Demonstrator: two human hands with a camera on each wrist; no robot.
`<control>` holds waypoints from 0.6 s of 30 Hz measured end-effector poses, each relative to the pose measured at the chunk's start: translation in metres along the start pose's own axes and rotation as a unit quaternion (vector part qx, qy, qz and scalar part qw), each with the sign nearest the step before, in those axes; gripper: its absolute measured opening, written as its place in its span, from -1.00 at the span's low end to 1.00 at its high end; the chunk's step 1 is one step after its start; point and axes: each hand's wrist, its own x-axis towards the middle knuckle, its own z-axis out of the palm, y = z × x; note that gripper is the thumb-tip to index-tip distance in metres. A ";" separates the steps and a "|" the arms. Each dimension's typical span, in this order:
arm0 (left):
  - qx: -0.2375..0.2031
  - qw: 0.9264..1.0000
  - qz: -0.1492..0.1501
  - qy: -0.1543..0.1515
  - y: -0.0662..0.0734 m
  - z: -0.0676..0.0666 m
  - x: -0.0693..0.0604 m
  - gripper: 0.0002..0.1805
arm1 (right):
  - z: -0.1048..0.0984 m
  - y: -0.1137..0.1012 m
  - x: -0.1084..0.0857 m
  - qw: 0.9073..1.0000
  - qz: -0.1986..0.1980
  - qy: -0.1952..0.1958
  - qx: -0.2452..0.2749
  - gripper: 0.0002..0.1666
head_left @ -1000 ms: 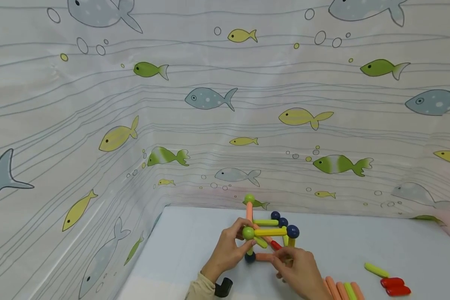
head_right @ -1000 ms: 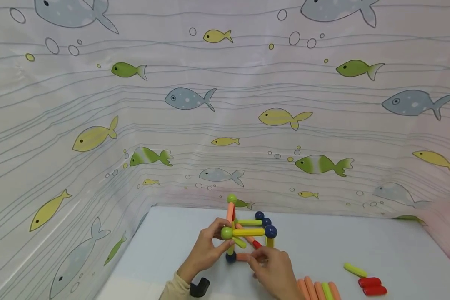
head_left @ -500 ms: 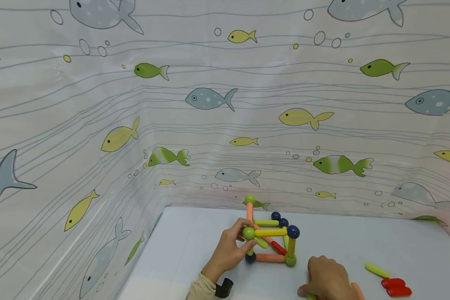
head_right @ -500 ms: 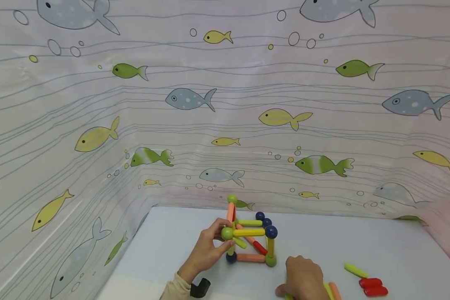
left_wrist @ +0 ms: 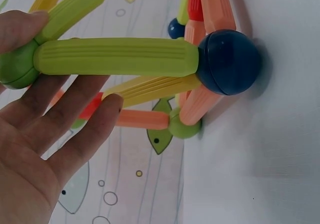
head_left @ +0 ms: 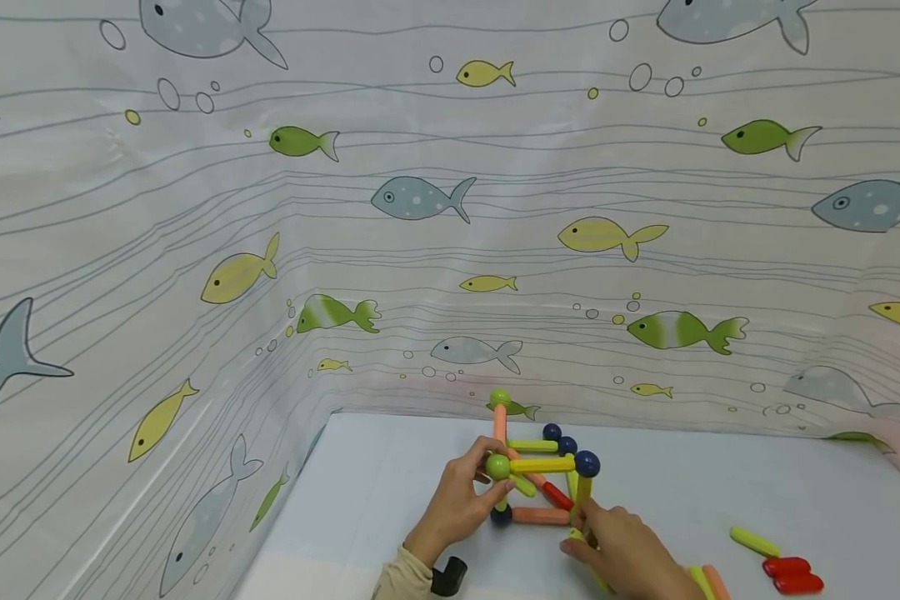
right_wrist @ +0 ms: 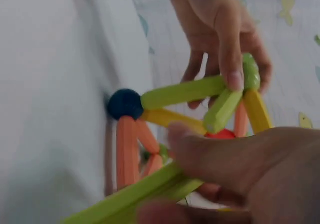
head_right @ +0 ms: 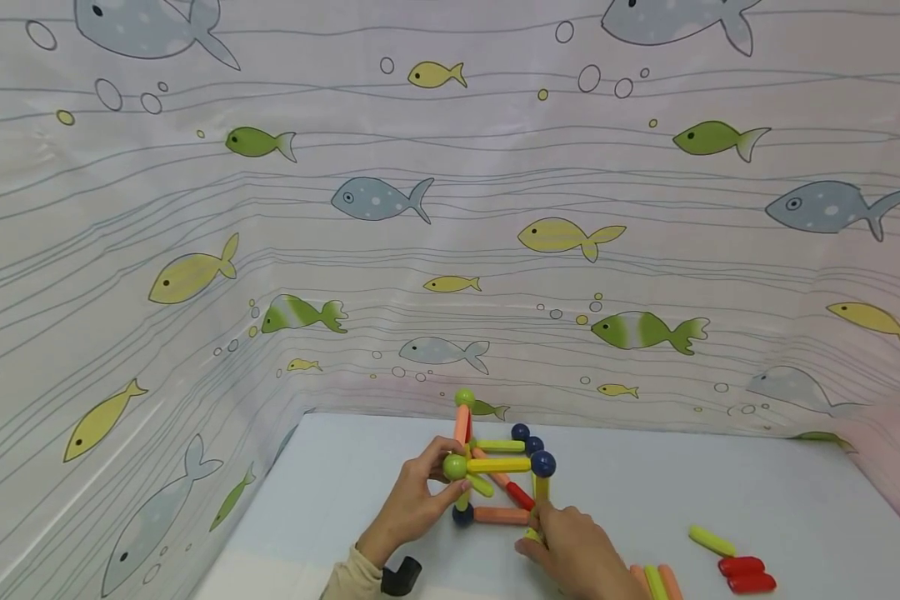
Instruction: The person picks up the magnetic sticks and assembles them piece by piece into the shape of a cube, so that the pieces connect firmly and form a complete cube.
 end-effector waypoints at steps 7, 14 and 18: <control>0.000 1.000 0.000 0.000 -0.001 0.000 0.000 -0.60 | 0.022 -0.011 0.005 0.987 -0.105 0.118 0.038 -0.70; -0.003 1.000 0.009 0.002 -0.001 0.000 0.000 -0.60 | 0.048 -0.021 0.016 0.955 -0.115 0.272 0.000 -0.62; -0.004 1.000 0.014 0.005 -0.002 0.000 0.000 -0.60 | 0.055 -0.022 0.021 0.940 -0.123 0.317 -0.016 -0.59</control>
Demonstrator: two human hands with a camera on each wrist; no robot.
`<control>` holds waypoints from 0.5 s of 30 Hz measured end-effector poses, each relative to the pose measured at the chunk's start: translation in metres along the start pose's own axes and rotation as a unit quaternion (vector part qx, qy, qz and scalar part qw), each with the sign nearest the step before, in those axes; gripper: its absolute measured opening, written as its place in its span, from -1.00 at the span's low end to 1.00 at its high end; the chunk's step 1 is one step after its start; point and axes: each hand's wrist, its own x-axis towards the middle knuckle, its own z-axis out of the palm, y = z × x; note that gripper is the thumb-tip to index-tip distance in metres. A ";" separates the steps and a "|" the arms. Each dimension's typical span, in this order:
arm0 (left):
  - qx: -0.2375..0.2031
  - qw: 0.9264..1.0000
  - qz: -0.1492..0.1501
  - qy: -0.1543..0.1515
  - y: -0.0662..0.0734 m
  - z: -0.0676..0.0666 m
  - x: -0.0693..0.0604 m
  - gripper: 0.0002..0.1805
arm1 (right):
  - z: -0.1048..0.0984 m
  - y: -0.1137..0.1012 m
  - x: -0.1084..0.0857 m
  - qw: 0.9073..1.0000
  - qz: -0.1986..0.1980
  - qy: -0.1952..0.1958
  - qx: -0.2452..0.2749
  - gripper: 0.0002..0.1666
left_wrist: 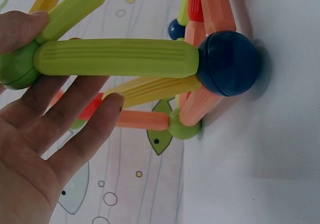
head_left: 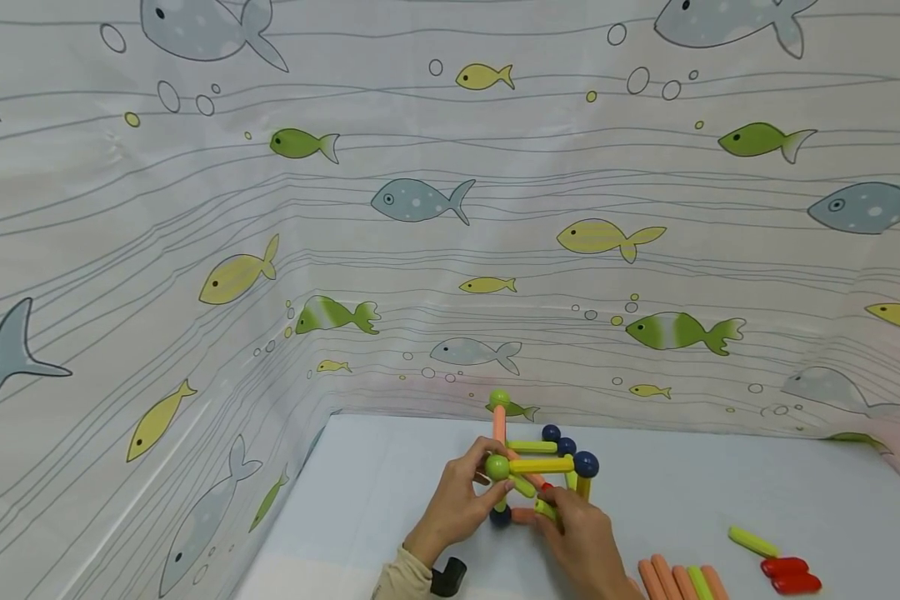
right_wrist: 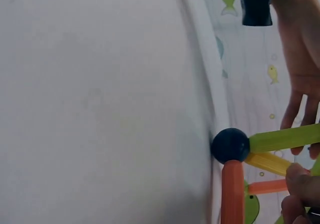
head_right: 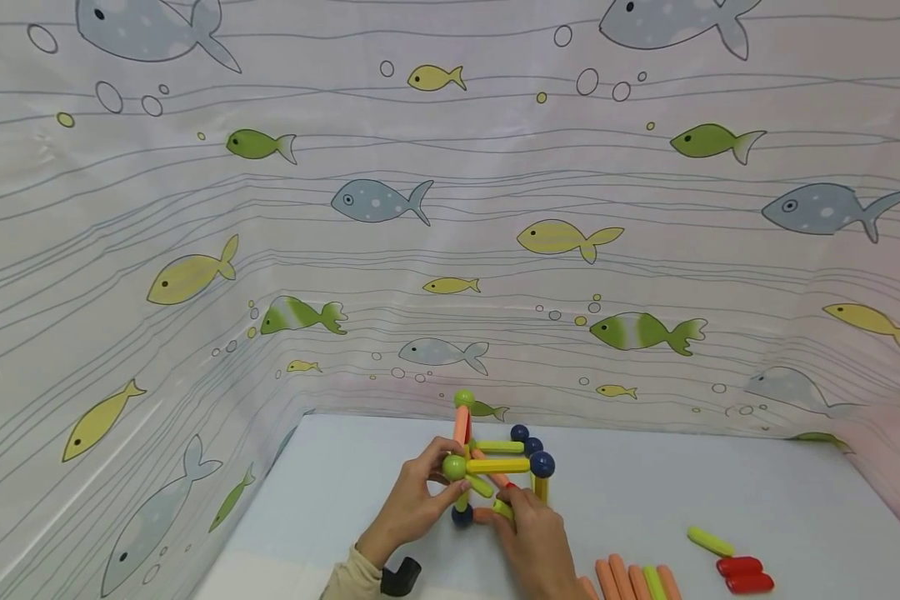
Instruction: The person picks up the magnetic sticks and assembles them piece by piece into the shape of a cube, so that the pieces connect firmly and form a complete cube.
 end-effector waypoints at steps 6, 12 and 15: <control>-0.002 1.000 0.000 0.001 0.000 0.001 0.001 -0.59 | 0.008 0.004 0.002 0.999 -0.018 0.030 -0.013 -0.60; -0.005 1.000 0.000 0.001 -0.001 0.002 0.000 -0.58 | 0.013 0.005 0.003 0.998 -0.031 0.060 -0.020 -0.59; -0.004 1.000 0.002 0.001 -0.002 0.002 0.000 -0.58 | 0.015 0.006 0.004 0.997 -0.041 0.065 -0.014 -0.57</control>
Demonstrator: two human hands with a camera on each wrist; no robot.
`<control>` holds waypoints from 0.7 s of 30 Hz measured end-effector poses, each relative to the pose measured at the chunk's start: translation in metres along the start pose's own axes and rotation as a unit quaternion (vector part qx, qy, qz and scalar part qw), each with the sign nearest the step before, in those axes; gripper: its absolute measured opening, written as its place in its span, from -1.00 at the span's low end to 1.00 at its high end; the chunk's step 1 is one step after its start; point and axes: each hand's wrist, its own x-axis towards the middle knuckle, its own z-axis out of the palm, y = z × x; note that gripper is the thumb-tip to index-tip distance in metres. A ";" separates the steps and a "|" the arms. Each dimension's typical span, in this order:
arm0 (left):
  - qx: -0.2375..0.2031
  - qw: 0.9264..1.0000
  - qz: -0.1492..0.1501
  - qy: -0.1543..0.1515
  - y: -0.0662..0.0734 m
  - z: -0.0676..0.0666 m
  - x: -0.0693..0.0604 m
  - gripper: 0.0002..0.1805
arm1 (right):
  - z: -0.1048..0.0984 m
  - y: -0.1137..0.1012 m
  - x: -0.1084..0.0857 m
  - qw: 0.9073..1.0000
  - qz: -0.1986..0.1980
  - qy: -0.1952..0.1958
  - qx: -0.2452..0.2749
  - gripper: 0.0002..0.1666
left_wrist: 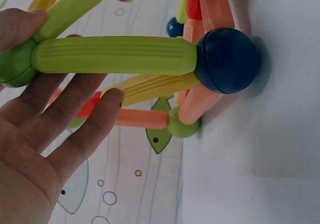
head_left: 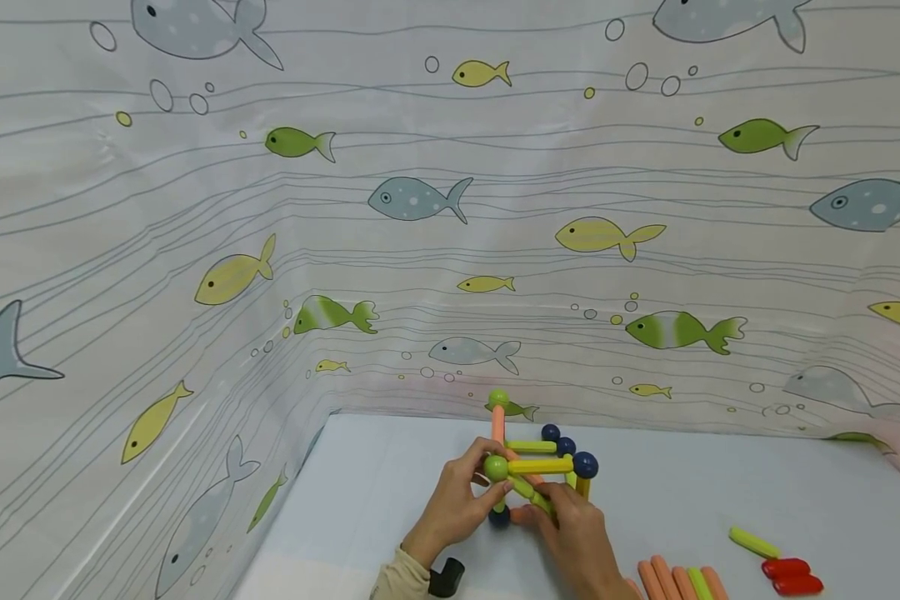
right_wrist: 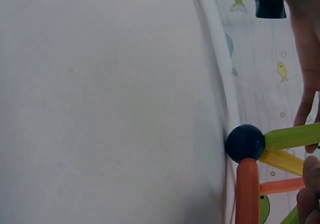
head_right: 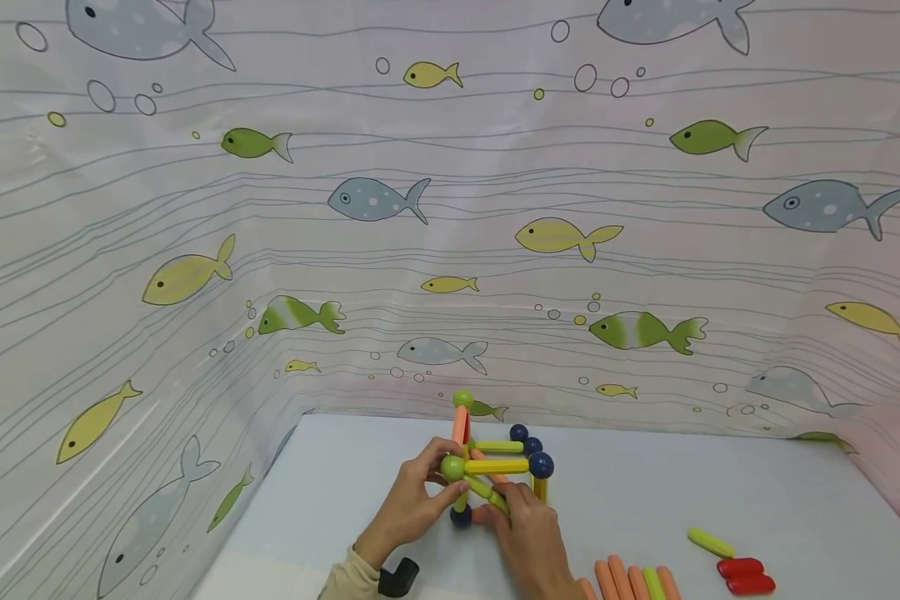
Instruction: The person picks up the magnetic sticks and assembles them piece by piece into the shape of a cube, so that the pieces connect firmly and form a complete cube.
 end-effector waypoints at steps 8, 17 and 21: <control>-0.001 1.000 -0.005 -0.002 0.000 0.000 0.000 -0.56 | 0.002 -0.003 0.004 1.000 0.003 -0.014 -0.012 -0.54; -0.029 0.999 -0.014 -0.001 -0.001 0.001 0.000 -0.55 | 0.007 0.002 0.004 0.999 -0.036 0.016 -0.034 -0.50; -0.042 0.999 -0.018 -0.002 -0.001 0.001 0.000 -0.54 | 0.006 0.002 0.005 0.998 -0.042 0.021 -0.032 -0.48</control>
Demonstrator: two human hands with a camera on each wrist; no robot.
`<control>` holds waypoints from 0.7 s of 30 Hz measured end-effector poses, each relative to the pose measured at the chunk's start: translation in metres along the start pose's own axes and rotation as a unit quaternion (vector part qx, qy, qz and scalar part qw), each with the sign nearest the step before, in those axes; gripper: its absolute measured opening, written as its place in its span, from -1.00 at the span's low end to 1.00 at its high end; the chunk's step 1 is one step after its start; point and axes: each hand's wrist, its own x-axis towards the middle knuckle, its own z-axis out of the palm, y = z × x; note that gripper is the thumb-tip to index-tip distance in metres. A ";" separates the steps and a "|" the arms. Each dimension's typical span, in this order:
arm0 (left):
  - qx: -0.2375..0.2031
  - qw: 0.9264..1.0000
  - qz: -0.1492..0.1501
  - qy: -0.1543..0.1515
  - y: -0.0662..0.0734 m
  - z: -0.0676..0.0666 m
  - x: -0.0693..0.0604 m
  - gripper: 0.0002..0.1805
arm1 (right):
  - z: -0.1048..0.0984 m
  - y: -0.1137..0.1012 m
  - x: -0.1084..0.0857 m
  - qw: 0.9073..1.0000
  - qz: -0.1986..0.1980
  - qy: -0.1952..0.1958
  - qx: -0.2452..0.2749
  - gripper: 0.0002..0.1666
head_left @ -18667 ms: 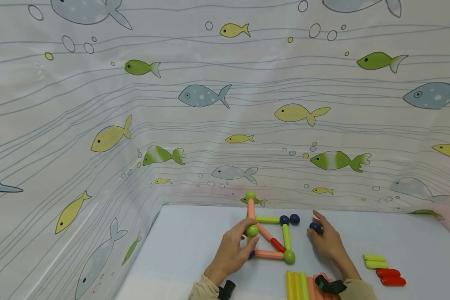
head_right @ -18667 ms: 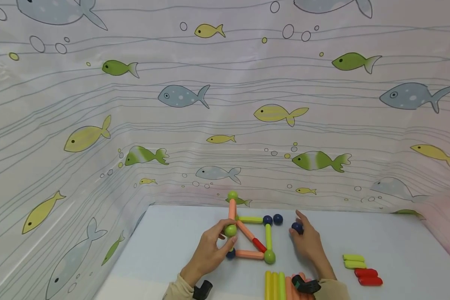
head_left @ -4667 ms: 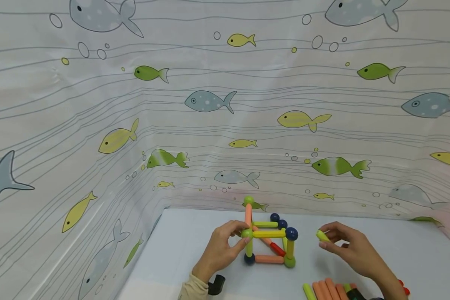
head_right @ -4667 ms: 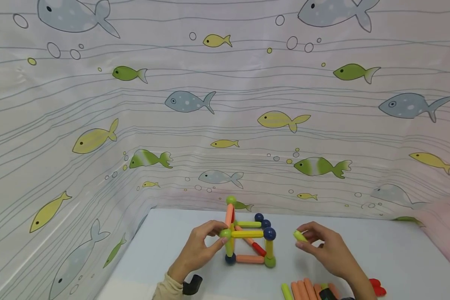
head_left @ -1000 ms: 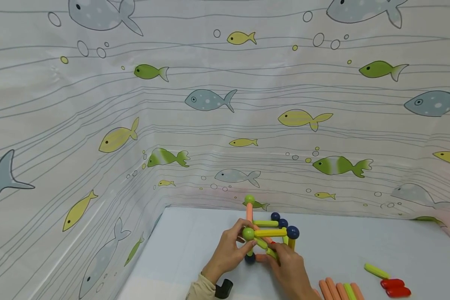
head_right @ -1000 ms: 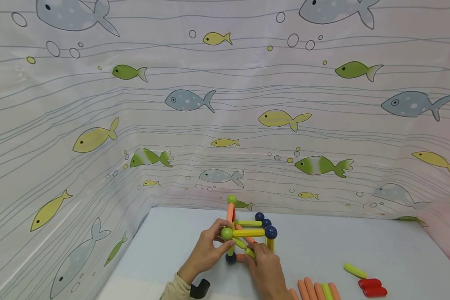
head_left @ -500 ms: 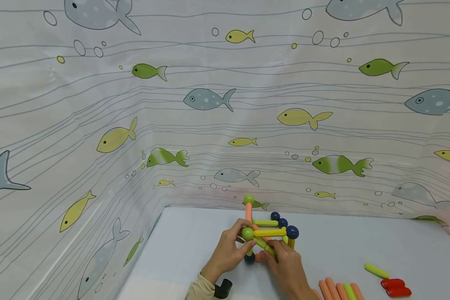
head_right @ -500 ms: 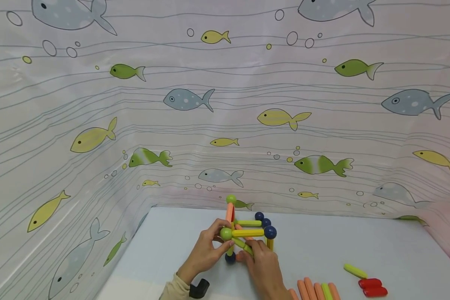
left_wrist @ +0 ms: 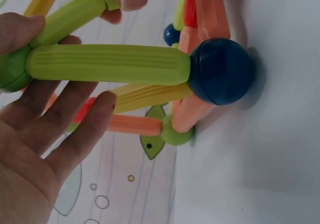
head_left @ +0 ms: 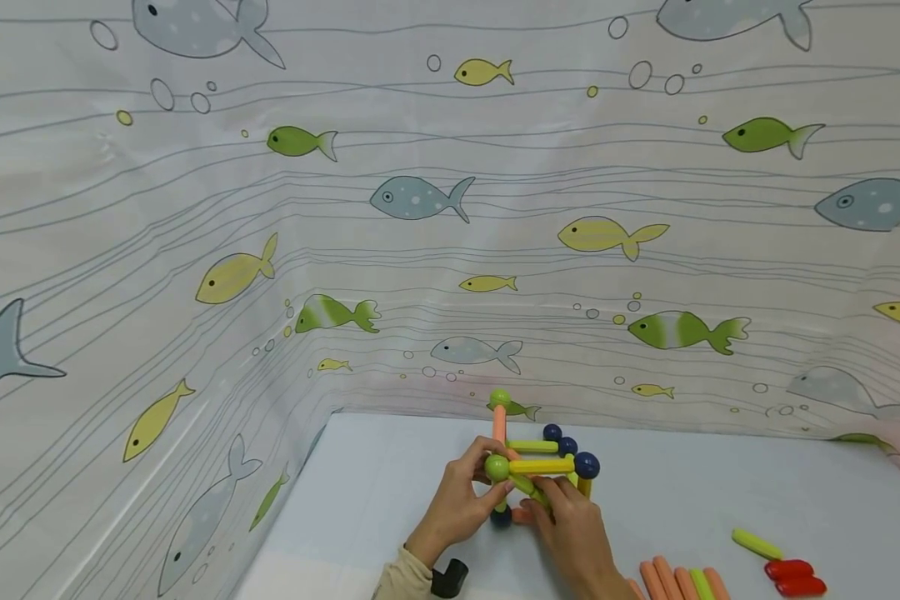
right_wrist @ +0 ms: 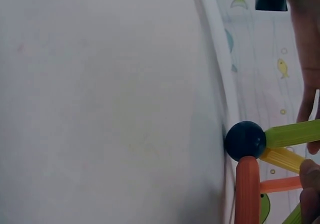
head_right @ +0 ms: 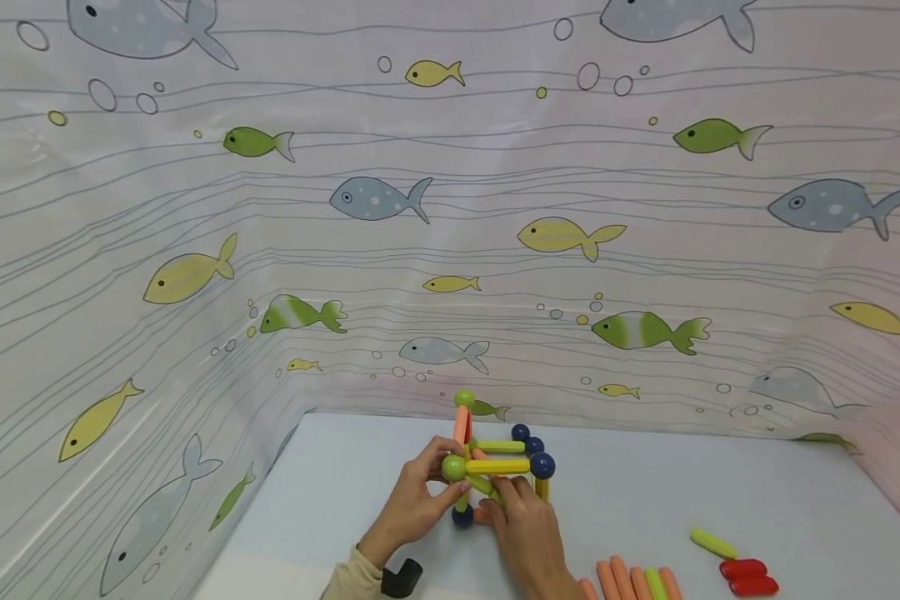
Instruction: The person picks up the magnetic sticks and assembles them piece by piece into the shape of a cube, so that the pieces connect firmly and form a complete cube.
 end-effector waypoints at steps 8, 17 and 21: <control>-0.010 1.000 -0.008 -0.007 0.001 -0.002 -0.001 -0.54 | 0.001 0.001 0.000 1.000 -0.001 0.005 0.010 -0.49; -0.001 1.000 -0.010 -0.010 0.002 -0.003 -0.001 -0.57 | 0.003 0.003 -0.001 0.999 -0.016 0.024 0.015 -0.50; 0.000 1.000 -0.013 -0.008 0.002 -0.002 -0.001 -0.55 | 0.001 0.002 0.000 1.000 -0.004 0.007 0.022 -0.49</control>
